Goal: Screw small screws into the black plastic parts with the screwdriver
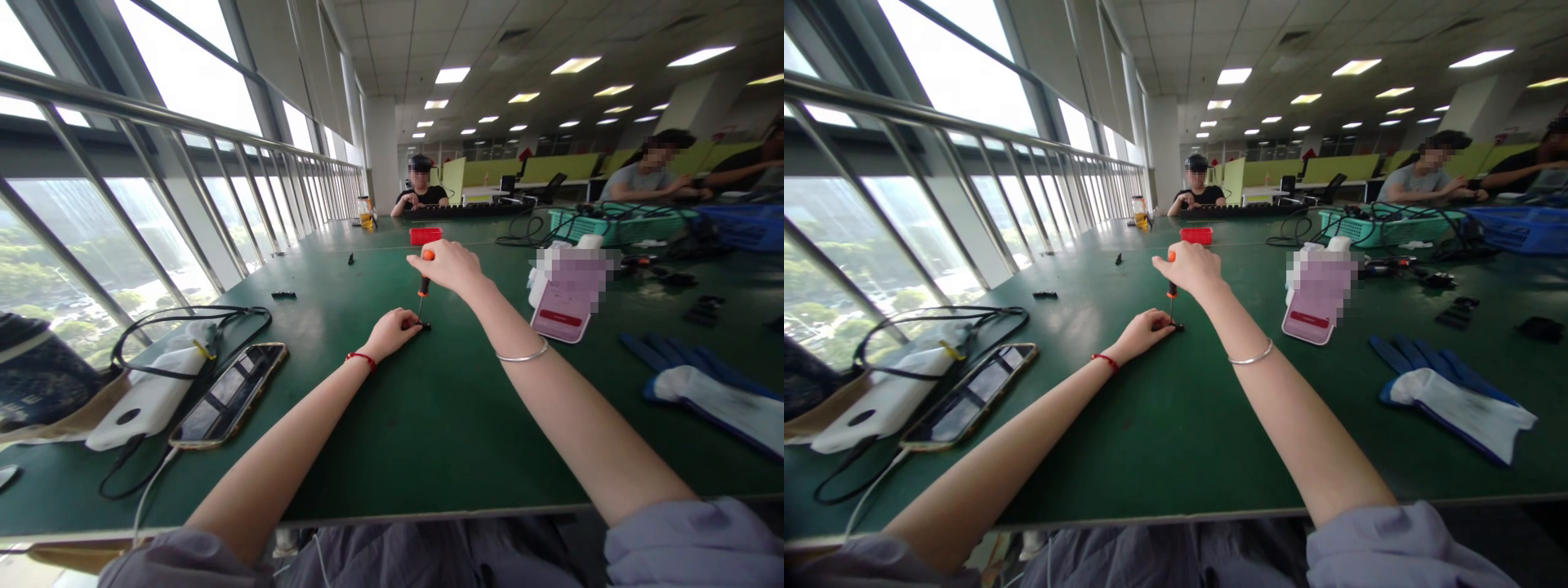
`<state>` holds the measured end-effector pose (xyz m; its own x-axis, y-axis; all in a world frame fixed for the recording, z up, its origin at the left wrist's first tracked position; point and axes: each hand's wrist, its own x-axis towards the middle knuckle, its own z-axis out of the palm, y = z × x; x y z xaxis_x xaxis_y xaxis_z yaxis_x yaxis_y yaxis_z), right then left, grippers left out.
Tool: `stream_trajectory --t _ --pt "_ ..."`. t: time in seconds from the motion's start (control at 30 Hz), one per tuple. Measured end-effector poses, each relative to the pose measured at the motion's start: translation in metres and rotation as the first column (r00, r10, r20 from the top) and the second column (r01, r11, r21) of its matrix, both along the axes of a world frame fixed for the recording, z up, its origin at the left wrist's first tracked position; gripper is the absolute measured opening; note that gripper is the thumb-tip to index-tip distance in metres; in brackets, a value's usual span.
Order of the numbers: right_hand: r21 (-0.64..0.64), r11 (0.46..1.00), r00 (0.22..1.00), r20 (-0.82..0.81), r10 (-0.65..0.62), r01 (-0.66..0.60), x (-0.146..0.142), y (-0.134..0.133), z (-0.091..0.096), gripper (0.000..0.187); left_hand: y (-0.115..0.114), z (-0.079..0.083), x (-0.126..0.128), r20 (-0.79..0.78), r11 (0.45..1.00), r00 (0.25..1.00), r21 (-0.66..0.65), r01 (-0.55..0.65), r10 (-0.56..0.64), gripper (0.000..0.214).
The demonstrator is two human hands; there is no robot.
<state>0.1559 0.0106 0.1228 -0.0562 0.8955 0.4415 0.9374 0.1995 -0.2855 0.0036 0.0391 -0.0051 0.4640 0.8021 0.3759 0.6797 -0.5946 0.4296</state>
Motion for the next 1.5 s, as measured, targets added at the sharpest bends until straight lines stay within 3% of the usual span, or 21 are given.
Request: stream_trajectory --t 0.2,0.4,0.53,0.77,0.9,1.13,1.27,1.5 --pt "0.02 1.0 1.0 -0.012 0.002 -0.002 -0.0014 -0.0022 0.0006 0.024 0.0008 -0.0005 0.0 0.007 1.0 1.0 -0.003 0.008 -0.008 0.02" --pt "-0.006 1.0 1.0 0.011 0.004 -0.004 -0.0031 -0.0051 0.002 0.036 -0.0007 -0.0003 -0.0003 0.006 1.0 1.0 -0.003 0.003 -0.003 0.018" --pt "0.029 1.0 1.0 0.001 0.009 -0.009 -0.0044 -0.0051 0.0012 0.022 -0.0028 -0.0004 -0.0005 -0.001 1.0 1.0 -0.007 0.0 0.0 0.016" --pt "-0.002 1.0 1.0 0.014 0.0 0.0 -0.0062 -0.0032 -0.0016 0.036 -0.0045 -0.0001 -0.0007 -0.008 1.0 1.0 -0.011 -0.002 0.002 0.017" --pt "0.02 1.0 1.0 0.003 0.0 0.0 -0.0058 -0.0028 -0.0024 0.023 -0.0025 -0.0026 -0.0012 -0.007 1.0 1.0 0.005 -0.002 0.002 0.019" --pt "0.01 1.0 1.0 0.018 0.001 -0.001 -0.0053 -0.0025 -0.0031 0.035 -0.0023 -0.001 -0.0015 -0.013 1.0 1.0 -0.003 -0.001 0.001 0.017" --pt "0.03 1.0 1.0 0.009 0.002 -0.003 -0.005 -0.0032 -0.0019 0.023 -0.0021 -0.0015 -0.0018 -0.006 1.0 1.0 0.0 0.005 -0.005 0.017" --pt "-0.013 0.999 0.999 0.02 0.031 -0.031 -0.0062 -0.0052 -0.0009 0.029 -0.0027 -0.0012 -0.001 -0.003 1.0 1.0 0.0 0.002 -0.002 0.017"
